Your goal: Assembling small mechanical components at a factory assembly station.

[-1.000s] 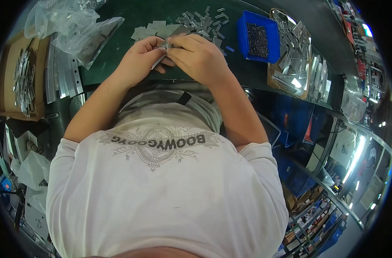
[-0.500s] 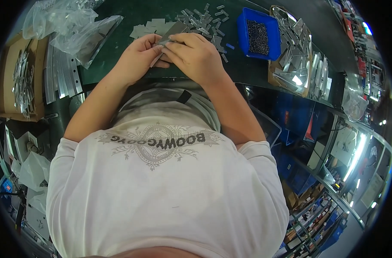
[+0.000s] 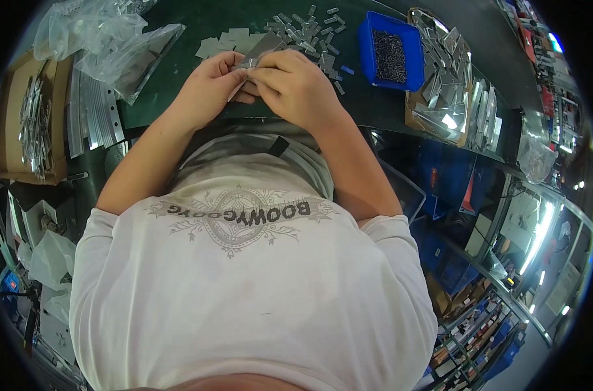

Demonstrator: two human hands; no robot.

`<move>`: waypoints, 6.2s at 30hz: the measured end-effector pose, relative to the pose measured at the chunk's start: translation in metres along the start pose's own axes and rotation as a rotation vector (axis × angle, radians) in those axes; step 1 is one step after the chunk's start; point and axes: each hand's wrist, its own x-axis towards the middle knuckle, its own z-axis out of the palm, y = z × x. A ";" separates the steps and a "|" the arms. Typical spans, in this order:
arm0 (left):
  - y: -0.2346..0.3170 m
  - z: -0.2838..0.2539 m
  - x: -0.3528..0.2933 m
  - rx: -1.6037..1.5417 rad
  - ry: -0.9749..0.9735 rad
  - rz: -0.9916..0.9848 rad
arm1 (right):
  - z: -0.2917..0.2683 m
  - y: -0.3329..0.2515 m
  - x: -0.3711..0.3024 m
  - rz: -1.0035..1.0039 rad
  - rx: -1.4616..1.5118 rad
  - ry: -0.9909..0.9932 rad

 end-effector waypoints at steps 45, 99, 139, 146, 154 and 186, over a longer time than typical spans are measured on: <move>-0.007 -0.008 0.001 -0.009 -0.100 0.056 | 0.007 -0.002 -0.002 0.030 -0.051 0.105; -0.012 0.003 -0.003 -0.026 0.055 0.199 | 0.015 0.008 -0.013 -0.006 -0.018 0.170; -0.005 0.000 -0.005 -0.007 -0.007 0.132 | 0.010 0.005 -0.006 0.163 0.202 0.071; -0.005 -0.001 -0.004 -0.011 -0.005 0.125 | 0.012 0.009 -0.010 0.170 0.141 0.079; -0.007 0.000 -0.006 -0.035 0.021 0.138 | 0.014 0.015 -0.012 0.093 0.168 0.040; 0.099 -0.029 -0.105 0.422 0.704 0.482 | 0.005 0.009 -0.023 -0.055 0.206 0.331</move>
